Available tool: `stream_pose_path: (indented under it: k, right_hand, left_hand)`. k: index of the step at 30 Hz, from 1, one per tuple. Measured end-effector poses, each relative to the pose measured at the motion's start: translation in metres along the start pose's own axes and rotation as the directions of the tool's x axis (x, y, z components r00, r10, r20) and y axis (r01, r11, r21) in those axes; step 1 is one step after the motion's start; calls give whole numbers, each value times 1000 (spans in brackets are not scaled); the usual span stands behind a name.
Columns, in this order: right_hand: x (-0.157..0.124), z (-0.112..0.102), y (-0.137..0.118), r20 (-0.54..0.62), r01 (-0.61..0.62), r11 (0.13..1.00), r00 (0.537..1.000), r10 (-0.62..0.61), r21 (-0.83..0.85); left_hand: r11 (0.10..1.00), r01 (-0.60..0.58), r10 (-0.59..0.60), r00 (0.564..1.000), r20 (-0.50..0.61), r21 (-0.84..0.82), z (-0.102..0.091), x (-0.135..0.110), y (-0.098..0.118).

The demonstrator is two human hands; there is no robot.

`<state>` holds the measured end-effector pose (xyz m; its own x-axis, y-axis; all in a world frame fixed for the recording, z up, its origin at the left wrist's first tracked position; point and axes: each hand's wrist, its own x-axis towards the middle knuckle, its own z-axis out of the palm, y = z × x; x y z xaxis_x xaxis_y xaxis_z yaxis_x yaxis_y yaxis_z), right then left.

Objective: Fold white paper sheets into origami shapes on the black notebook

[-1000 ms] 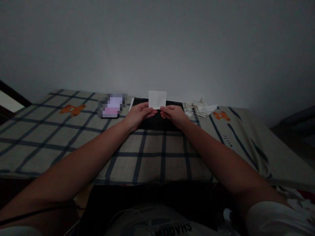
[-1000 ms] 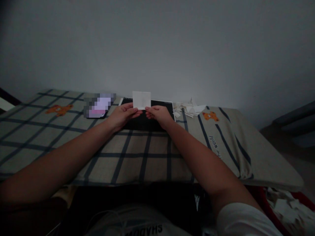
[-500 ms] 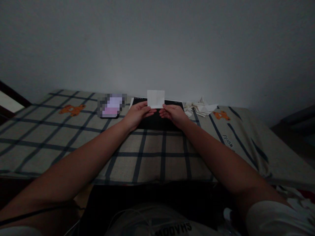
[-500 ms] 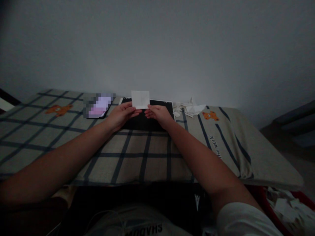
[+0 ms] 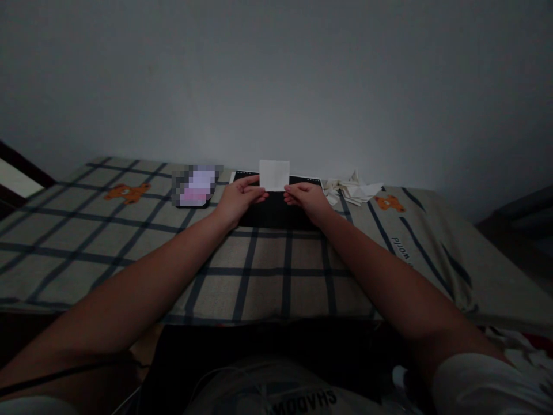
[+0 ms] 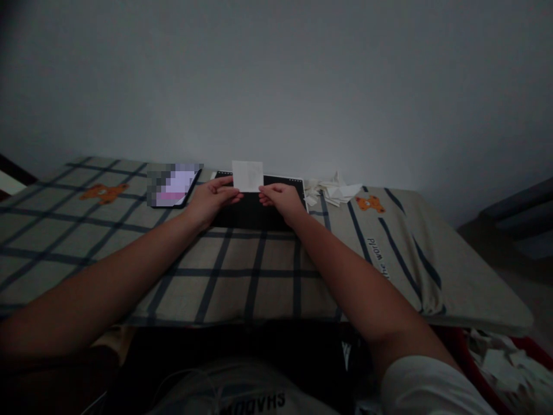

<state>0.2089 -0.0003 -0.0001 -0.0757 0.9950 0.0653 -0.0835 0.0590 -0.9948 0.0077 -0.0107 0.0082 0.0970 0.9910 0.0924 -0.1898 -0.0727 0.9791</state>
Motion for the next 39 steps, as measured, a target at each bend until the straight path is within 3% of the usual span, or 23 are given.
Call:
stream_pose_path:
  k: [9, 13, 23, 31, 39]
  right_hand:
    - [1, 1, 1, -14, 56, 998, 998, -56, -1]
    - [3, -1, 4, -22, 78, 997, 997, -78, 22]
    - [2, 1, 3, 4, 65, 996, 998, -65, 54]
    - [0, 2, -2, -56, 72, 997, 996, -70, 38]
    - [-1, 2, -1, -41, 95, 995, 995, -93, 43]
  left_hand:
    - [964, -180, 199, 976, -82, 196, -4, 2, -5]
    - [960, -184, 203, 977, -72, 210, -5, 3, -5]
    - [992, -119, 120, 992, -26, 36, -5, 3, -6]
    - [944, -231, 245, 969, -29, 235, -4, -2, -2]
    - [910, -205, 246, 967, -71, 360, -6, 0, -5]
